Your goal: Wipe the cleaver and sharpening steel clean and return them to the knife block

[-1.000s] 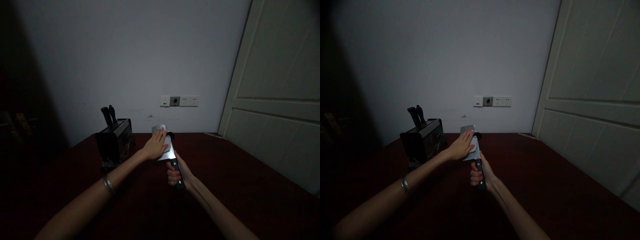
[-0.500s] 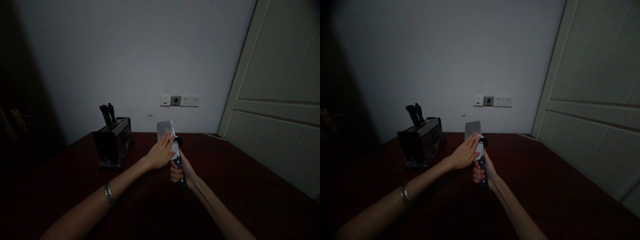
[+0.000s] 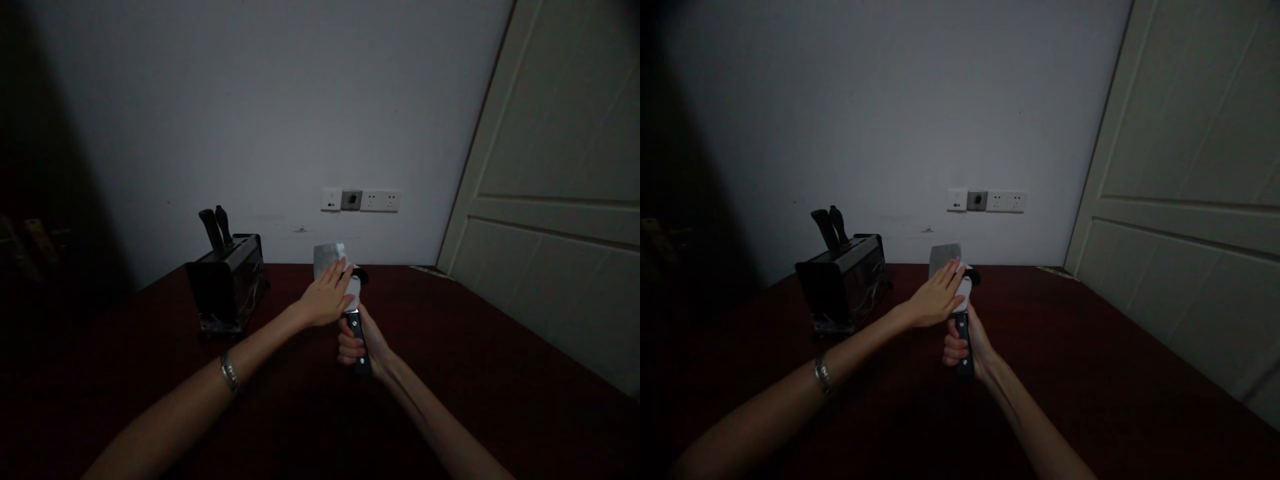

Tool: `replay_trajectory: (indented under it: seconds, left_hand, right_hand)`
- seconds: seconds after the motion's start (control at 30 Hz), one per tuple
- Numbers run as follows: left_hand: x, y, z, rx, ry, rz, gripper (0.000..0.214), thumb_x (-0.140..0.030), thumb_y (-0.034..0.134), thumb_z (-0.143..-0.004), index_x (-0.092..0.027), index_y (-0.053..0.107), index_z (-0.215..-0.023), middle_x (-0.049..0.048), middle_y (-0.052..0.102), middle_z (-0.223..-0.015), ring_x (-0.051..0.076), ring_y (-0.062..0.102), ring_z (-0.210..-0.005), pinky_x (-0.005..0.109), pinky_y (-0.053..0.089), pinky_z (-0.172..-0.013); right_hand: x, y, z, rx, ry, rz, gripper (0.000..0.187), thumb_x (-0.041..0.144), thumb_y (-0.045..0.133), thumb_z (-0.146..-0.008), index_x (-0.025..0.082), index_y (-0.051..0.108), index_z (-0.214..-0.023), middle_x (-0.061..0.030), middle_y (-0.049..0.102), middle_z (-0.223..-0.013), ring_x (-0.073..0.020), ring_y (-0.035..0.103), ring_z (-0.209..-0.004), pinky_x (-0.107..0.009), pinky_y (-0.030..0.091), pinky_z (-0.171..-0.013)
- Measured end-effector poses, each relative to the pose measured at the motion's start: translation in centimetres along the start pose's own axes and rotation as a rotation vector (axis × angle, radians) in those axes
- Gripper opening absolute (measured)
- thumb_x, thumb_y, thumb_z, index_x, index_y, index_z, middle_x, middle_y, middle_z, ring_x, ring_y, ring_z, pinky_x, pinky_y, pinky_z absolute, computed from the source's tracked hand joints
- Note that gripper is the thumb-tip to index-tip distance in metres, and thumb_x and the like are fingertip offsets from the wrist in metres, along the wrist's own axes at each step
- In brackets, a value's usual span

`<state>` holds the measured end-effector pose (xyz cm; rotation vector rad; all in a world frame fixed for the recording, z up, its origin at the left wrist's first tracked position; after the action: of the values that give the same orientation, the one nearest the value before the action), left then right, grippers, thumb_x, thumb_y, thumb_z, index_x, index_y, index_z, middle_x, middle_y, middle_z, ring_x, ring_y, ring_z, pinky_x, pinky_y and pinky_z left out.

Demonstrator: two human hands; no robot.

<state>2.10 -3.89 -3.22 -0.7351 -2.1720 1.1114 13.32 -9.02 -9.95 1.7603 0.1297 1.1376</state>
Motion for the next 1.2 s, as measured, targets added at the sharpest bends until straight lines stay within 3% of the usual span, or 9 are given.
replay_trajectory:
  seconds: [0.1, 0.17, 0.4, 0.47, 0.73, 0.8, 1.03, 1.1, 1.2]
  left_hand:
    - [-1.3, 0.2, 1.3, -0.013, 0.033, -0.007, 0.060, -0.042, 0.018, -0.093, -0.007, 0.008, -0.141, 0.0164, 0.003, -0.149, 0.024, -0.003, -0.136, 0.038, 0.015, -0.110]
    - [-0.9, 0.3, 1.5, -0.012, 0.031, -0.014, 0.061, -0.043, 0.018, -0.093, -0.007, 0.008, -0.141, 0.0164, 0.004, -0.149, 0.024, -0.002, -0.137, 0.038, 0.014, -0.110]
    - [4.6, 0.0, -1.4, 0.028, -0.172, -0.012, 0.060, -0.040, 0.022, -0.093, -0.005, 0.011, -0.141, 0.0183, 0.008, -0.148, 0.025, 0.004, -0.137, 0.041, 0.017, -0.109]
    - [5.1, -0.2, -1.9, 0.023, -0.211, -0.007, 0.060, -0.039, 0.022, -0.093, -0.004, 0.012, -0.141, 0.0191, 0.009, -0.148, 0.026, 0.004, -0.137, 0.042, 0.017, -0.109]
    - [-0.6, -0.5, 1.5, -0.042, 0.013, -0.030, 0.060, -0.041, 0.021, -0.093, -0.008, 0.009, -0.141, 0.0150, 0.003, -0.149, 0.024, -0.003, -0.137, 0.039, 0.016, -0.110]
    - [-0.2, -0.5, 1.6, -0.035, 0.011, -0.031, 0.061, -0.042, 0.021, -0.093, -0.008, 0.008, -0.141, 0.0150, 0.003, -0.149, 0.023, -0.003, -0.137, 0.038, 0.016, -0.110]
    - [5.1, -0.3, -1.0, -0.022, -0.218, 0.017, 0.060, -0.038, 0.022, -0.093, -0.004, 0.011, -0.141, 0.0190, 0.008, -0.148, 0.026, 0.004, -0.137, 0.043, 0.018, -0.109]
    - [4.4, -0.1, -0.8, -0.042, -0.212, 0.019, 0.059, -0.037, 0.023, -0.093, -0.004, 0.011, -0.140, 0.0190, 0.008, -0.148, 0.025, 0.003, -0.137, 0.042, 0.017, -0.109]
    - [1.3, 0.1, 0.7, -0.076, -0.105, 0.013, 0.059, -0.039, 0.023, -0.093, -0.006, 0.010, -0.141, 0.0174, 0.005, -0.149, 0.024, 0.000, -0.137, 0.041, 0.017, -0.110]
  right_hand:
    - [-0.2, -0.3, 0.0, -0.031, -0.002, 0.008, 0.076, 0.070, 0.004, -0.081, 0.017, 0.043, -0.045, 0.0074, 0.024, -0.030, -0.0041, 0.014, -0.026, -0.018, 0.020, -0.033]
    - [-0.5, -0.2, -0.1, -0.032, 0.020, 0.021, 0.075, 0.070, 0.003, -0.081, 0.017, 0.043, -0.045, 0.0074, 0.024, -0.029, -0.0041, 0.014, -0.026, -0.019, 0.019, -0.033]
    - [-1.3, 0.5, -0.3, 0.002, 0.090, 0.031, 0.075, 0.075, 0.004, -0.077, 0.017, 0.040, -0.045, 0.0083, 0.024, -0.029, -0.0036, 0.014, -0.026, -0.018, 0.020, -0.034]
    - [-1.3, 0.6, -0.3, 0.016, 0.091, 0.027, 0.075, 0.075, 0.003, -0.077, 0.017, 0.039, -0.045, 0.0084, 0.023, -0.029, -0.0036, 0.014, -0.026, -0.018, 0.020, -0.034]
    - [-0.2, 0.6, 0.0, -0.044, -0.027, 0.050, 0.072, 0.075, 0.011, -0.077, 0.017, 0.038, -0.045, 0.0088, 0.024, -0.029, -0.0033, 0.014, -0.026, -0.018, 0.019, -0.034]
    - [-0.2, 0.7, 0.0, -0.051, -0.015, 0.055, 0.072, 0.074, 0.010, -0.079, 0.017, 0.038, -0.045, 0.0084, 0.024, -0.029, -0.0036, 0.014, -0.025, -0.018, 0.019, -0.034]
    - [-1.5, 0.5, -0.5, -0.056, 0.061, 0.070, 0.074, 0.074, 0.006, -0.079, 0.017, 0.040, -0.045, 0.0080, 0.024, -0.029, -0.0042, 0.015, -0.025, -0.019, 0.020, -0.034]
    - [-1.4, 0.4, -0.5, -0.060, 0.051, 0.071, 0.074, 0.074, 0.007, -0.078, 0.017, 0.039, -0.045, 0.0082, 0.024, -0.029, -0.0040, 0.015, -0.025, -0.019, 0.020, -0.034]
    - [-0.6, 0.3, -0.3, -0.087, -0.012, 0.073, 0.072, 0.076, 0.011, -0.077, 0.017, 0.038, -0.045, 0.0085, 0.024, -0.029, -0.0034, 0.014, -0.025, -0.018, 0.018, -0.034]
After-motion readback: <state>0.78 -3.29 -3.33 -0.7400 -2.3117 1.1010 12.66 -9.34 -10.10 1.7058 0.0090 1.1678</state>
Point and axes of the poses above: each hand's wrist, its own z-axis away from the middle knuckle, its own y-axis out of the palm, x = y × z, the point moved 1 cm from there along -z, towards the middle knuckle
